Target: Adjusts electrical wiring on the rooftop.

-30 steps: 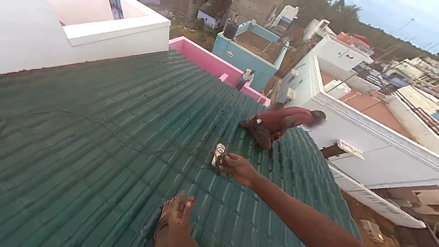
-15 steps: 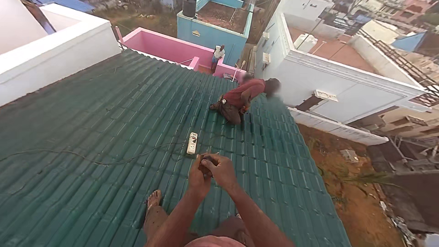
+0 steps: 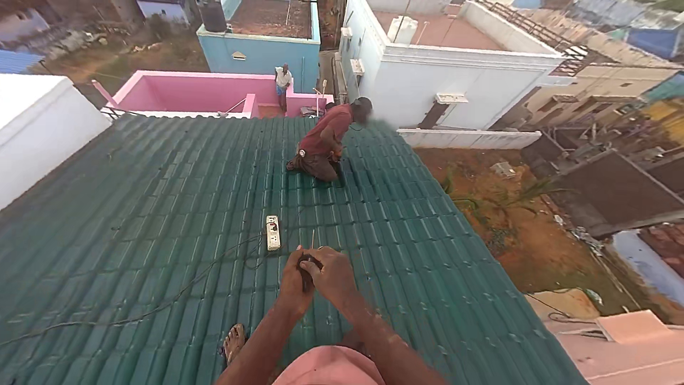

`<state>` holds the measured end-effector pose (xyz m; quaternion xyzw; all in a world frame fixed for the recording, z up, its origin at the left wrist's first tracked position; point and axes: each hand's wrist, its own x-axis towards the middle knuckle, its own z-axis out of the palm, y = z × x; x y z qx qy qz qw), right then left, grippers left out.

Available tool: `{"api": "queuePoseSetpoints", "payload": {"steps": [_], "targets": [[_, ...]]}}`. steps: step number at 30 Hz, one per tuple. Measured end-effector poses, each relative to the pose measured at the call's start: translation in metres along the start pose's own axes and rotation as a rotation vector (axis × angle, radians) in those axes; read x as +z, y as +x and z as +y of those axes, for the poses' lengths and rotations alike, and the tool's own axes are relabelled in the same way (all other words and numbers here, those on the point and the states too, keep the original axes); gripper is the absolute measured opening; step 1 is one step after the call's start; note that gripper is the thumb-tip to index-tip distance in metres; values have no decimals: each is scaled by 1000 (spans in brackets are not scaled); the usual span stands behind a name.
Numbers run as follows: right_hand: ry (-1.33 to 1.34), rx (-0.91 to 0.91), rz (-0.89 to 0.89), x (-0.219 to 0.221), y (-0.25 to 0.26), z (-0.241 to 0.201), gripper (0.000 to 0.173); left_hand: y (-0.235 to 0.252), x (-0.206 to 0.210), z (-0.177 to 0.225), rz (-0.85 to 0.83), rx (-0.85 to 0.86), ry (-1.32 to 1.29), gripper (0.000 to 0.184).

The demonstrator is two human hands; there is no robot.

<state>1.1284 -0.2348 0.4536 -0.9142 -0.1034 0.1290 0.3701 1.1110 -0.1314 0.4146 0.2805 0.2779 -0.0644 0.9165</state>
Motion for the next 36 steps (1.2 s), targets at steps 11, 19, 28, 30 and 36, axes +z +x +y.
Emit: {"api": "queuePoseSetpoints", "payload": {"steps": [11, 19, 28, 30, 36], "targets": [[179, -99, 133, 8, -37, 53, 29, -4, 5, -32, 36, -187, 102, 33], [230, -267, 220, 12, -43, 61, 24, -6, -1, -31, 55, -216, 119, 34], [1305, 134, 187, -36, -52, 70, 20, -9, -11, -9, 28, -231, 151, 13], [1551, 150, 177, -44, -50, 84, 18, -14, -12, -8, 0, -225, 157, 14], [1869, 107, 177, -47, -53, 116, 18, -21, -20, -5, 68, -211, 158, 27]]}}
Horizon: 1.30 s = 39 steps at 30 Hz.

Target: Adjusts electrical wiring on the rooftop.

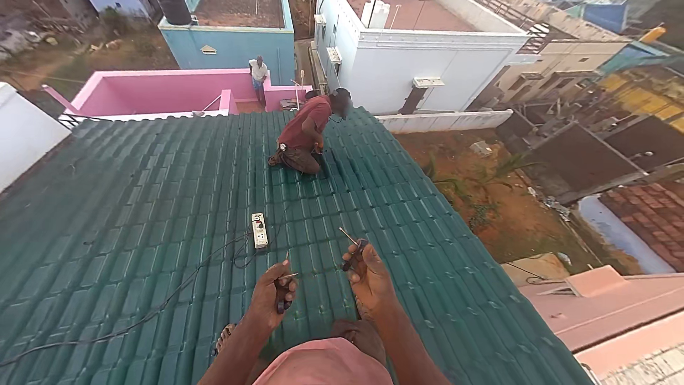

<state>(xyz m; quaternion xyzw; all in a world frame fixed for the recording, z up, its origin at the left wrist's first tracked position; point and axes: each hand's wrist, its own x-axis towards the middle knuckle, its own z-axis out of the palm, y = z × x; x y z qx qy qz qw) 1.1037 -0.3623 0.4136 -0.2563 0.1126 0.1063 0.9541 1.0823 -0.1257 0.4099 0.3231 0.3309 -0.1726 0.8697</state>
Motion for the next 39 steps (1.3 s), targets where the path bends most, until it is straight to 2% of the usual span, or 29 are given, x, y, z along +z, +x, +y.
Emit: {"api": "queuePoseSetpoints", "payload": {"steps": [2, 5, 7, 13, 17, 19, 23, 30, 33, 39], "targets": [[-69, -26, 74, -10, -1, 0, 16, -1, -8, 2, 45, 12, -15, 31], [-290, -32, 249, -24, -6, 1, 20, -7, -21, 4, 72, 57, 0, 27], [-434, -17, 282, -32, -13, 6, 20, -11, -28, 2, 66, 64, 53, 27], [-734, 104, 206, -24, -37, 41, 20, -13, -27, -23, 30, 96, 324, 26], [-786, 166, 132, -10, -43, 65, 23, -10, -27, -34, -54, 244, 724, 20], [-779, 166, 125, -7, -43, 75, 25, -12, -28, -33, -108, 252, 808, 18], [-762, 198, 139, -4, -43, 80, 24, -17, -36, -28, -198, 250, 812, 19], [-736, 184, 137, 10, -34, 88, 17, -22, -40, -14, -237, 203, 737, 22], [-749, 175, 90, 13, -33, 89, 18, -21, -39, -12, -226, 233, 729, 21], [-956, 200, -59, 17, -29, 76, 23, -21, -36, -16, -176, 270, 615, 16]]}}
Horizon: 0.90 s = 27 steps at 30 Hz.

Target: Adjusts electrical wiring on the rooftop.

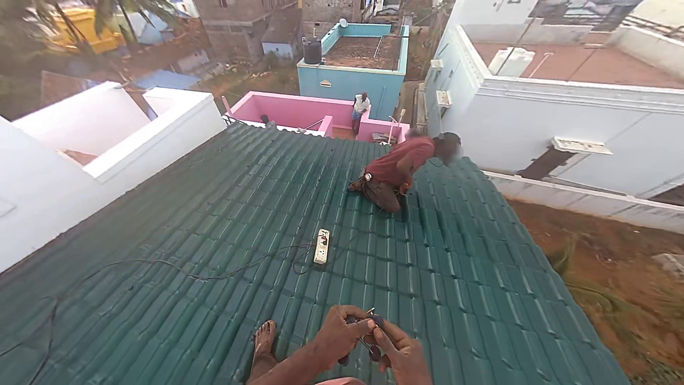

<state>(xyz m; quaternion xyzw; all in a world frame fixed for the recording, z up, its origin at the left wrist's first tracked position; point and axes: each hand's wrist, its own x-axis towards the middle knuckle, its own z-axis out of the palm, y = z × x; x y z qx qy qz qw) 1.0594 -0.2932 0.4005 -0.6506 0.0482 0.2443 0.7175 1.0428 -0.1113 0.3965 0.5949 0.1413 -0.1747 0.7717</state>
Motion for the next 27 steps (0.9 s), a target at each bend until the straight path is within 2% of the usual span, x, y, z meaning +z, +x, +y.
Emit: {"api": "queuePoseSetpoints", "payload": {"steps": [5, 11, 18, 27], "targets": [[-113, -59, -9, -4, 5, -11, 22, 4, 4, 2, 4, -32, -37, 16], [-11, -153, 100, -18, 15, -7, 20, 13, 7, 7, 5, -106, -105, 18], [155, -127, 305, -50, 25, -4, 23, 13, -14, 18, 285, -238, -319, 23], [426, -17, 507, -81, 29, 15, 25, 2, -78, 16, 575, -234, -450, 37]]}}
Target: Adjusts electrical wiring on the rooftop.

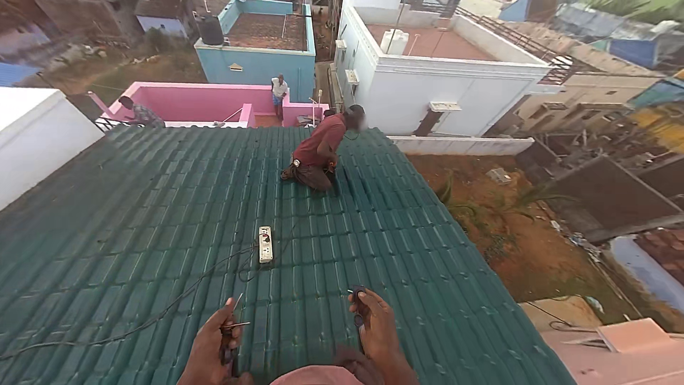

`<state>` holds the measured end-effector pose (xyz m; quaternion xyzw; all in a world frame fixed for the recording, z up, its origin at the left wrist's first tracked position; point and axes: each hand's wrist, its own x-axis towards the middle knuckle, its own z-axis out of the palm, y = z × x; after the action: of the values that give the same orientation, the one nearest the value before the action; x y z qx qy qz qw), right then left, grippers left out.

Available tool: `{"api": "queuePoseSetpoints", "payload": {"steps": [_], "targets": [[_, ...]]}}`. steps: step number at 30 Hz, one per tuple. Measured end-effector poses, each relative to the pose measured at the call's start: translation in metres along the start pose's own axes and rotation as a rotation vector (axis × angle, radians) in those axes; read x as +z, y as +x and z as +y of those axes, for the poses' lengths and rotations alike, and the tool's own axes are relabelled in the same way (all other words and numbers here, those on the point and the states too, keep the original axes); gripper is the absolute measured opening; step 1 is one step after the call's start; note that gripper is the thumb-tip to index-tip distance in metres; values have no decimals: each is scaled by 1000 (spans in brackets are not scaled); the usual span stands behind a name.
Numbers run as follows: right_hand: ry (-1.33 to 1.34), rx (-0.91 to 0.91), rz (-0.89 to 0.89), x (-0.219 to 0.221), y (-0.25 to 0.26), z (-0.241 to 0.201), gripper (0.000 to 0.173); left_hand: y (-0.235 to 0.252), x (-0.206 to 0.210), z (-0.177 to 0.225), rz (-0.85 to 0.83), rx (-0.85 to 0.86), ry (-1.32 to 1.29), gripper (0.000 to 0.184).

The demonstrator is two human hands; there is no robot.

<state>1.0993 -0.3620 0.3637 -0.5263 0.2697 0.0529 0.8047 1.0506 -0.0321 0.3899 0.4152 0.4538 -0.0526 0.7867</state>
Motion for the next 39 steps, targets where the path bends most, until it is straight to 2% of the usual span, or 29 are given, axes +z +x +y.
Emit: {"api": "queuePoseSetpoints", "payload": {"steps": [5, 11, 39], "targets": [[18, 10, 110, -14, 5, -10, 25, 3, -16, 8, 2, -9, -17, 41], [18, -29, 170, -22, 6, -25, 23, 4, -2, 7, 12, -26, -2, 40], [69, -92, 206, -34, -1, -27, 24, 2, 11, 0, -21, -29, -12, 36]]}}
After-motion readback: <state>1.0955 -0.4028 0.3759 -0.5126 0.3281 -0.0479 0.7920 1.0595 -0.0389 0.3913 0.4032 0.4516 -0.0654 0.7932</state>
